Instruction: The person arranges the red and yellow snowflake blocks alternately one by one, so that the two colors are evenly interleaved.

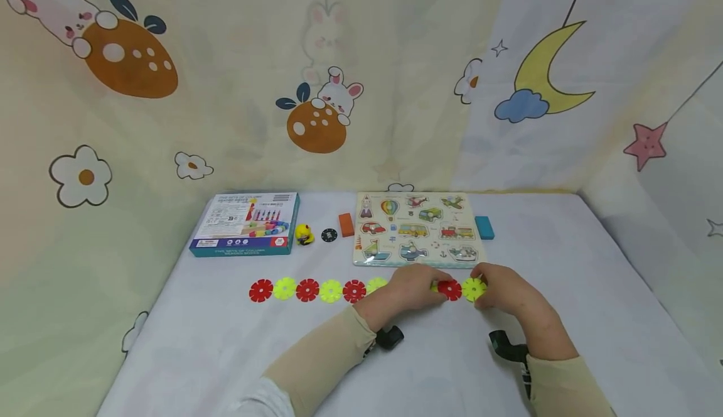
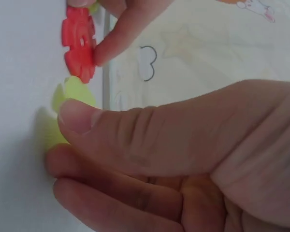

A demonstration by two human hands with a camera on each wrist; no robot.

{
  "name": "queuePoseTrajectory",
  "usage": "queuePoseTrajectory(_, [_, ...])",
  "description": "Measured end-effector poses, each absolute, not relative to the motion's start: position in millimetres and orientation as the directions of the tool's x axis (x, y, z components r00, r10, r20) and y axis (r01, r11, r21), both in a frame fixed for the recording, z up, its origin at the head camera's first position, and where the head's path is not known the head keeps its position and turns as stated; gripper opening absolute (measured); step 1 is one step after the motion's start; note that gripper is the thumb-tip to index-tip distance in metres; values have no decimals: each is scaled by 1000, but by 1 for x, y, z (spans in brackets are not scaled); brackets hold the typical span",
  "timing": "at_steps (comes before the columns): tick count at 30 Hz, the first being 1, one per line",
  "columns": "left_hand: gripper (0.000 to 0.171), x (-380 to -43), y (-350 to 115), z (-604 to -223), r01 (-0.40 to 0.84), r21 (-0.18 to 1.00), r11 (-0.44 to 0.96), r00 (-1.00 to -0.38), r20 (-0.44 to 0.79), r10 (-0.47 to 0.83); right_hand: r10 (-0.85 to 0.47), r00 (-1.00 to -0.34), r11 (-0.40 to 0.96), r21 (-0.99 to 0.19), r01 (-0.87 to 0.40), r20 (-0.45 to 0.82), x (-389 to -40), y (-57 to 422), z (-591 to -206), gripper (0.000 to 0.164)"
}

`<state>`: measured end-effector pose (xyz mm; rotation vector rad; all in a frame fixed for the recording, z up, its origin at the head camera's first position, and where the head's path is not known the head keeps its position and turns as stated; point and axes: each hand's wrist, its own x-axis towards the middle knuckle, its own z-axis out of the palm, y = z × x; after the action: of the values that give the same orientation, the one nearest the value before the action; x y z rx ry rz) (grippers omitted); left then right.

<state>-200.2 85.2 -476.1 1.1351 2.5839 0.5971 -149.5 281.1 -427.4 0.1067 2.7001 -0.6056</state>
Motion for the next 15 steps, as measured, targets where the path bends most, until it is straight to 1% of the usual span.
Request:
queuePoseTrajectory(6, [43,-200,82,-476,647,466,604,-660,-53,749,-4,-939,919,-372,132,-345,-151,277,-430,60])
queuePoseTrajectory(10, [42,-198,83,-475,647,460,609,-661,-59,748,0,-943,919,-373,131,-332,-150,276,-432,56])
queuePoseTrajectory(15, [42,-193,83,-470,658,414,629,-663,-78,745,3,-947,912,-388,135,-321,-149,273,-435,51])
